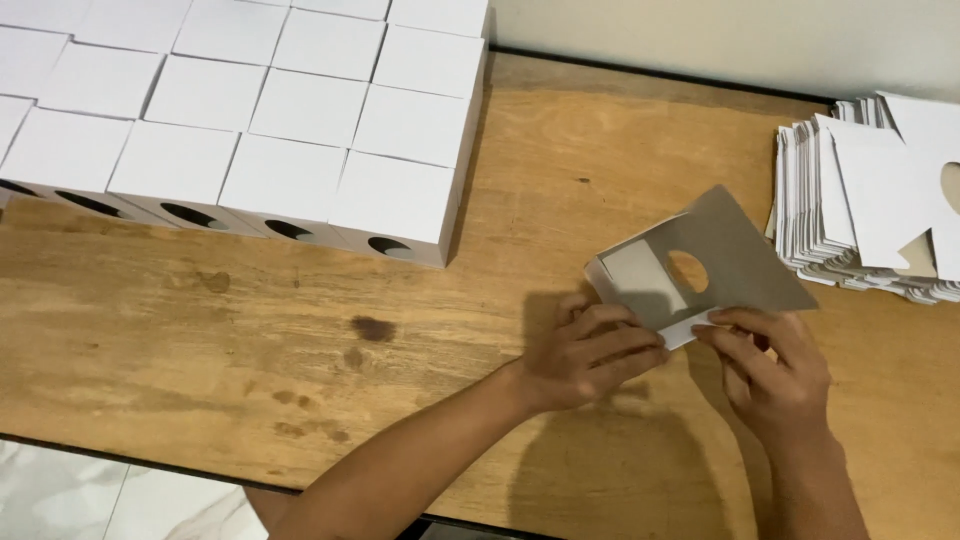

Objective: Assembling a white cardboard box from a flat template by folding along pre-scored lines and tucking in the flaps.

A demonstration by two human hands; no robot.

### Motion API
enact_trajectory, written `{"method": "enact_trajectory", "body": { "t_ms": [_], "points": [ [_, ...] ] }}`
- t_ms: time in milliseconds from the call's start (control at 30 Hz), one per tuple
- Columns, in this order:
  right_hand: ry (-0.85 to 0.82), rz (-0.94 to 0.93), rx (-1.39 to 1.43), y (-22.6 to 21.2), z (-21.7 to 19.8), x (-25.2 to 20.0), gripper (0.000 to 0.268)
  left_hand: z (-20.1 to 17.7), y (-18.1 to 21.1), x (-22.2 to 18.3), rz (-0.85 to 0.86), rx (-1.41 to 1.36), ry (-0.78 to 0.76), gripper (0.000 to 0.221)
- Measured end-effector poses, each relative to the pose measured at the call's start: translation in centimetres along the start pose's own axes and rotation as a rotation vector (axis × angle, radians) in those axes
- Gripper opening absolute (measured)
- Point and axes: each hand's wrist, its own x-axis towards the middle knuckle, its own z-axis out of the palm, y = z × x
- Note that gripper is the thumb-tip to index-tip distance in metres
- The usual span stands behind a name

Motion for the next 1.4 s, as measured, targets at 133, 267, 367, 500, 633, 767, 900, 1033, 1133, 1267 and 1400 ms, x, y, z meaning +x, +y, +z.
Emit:
{"method": "enact_trajectory", "body": {
  "t_ms": [133, 267, 367, 500, 633, 767, 900, 1033, 1133, 1267, 1400],
  "points": [
    [0.014, -0.011, -0.012, 0.6, 0.3, -0.4, 0.021, -0.1, 0.3, 0.5, -0.002, 0.033, -0.011, 0.010],
    [0.027, 0.007, 0.051, 0.5, 0.5, -0.3, 0.027, -0.1, 0.7, 1.0, -0.039, 0.160, -0.047, 0.018],
    [0.013, 0.003, 0.070, 0.4, 0.5, -0.3, 0.022, -0.3, 1.1, 1.5, -0.044, 0.236, -0.049, 0.017],
    [0.000, 0.016, 0.082, -0.1, 0.8, -0.1, 0.014, -0.9, 2.0, 3.3, -0.075, 0.369, -0.006, 0.019],
    [-0.019, 0.000, 0.067, -0.1, 0.8, -0.2, 0.016, -0.8, 2.3, 3.4, -0.082, 0.421, 0.002, 0.012],
    [0.009, 0.001, 0.047, 0.1, 1.2, -0.9, 0.017, -0.5, 2.8, 2.9, -0.111, 0.436, -0.051, 0.019],
    [0.011, 0.018, 0.105, 0.1, 1.4, -1.1, 0.018, -0.4, 2.6, 2.8, -0.105, 0.466, -0.014, 0.028],
    [0.022, 0.042, 0.122, -0.2, 1.9, -1.3, 0.018, 0.6, 2.4, 1.5, -0.105, 0.421, -0.016, 0.041],
    [0.182, 0.037, 0.160, -0.5, 2.4, -1.0, 0.028, 1.7, 2.6, 0.7, -0.204, 0.253, 0.080, 0.030],
    [0.143, 0.114, 0.182, -0.1, 3.4, -1.8, 0.039, 2.1, 2.0, -0.3, -0.155, 0.169, 0.085, 0.029],
    [0.123, 0.151, 0.175, -0.3, 3.2, -1.4, 0.046, 1.4, 2.2, -0.5, -0.080, 0.001, 0.007, 0.021]
  ]
}}
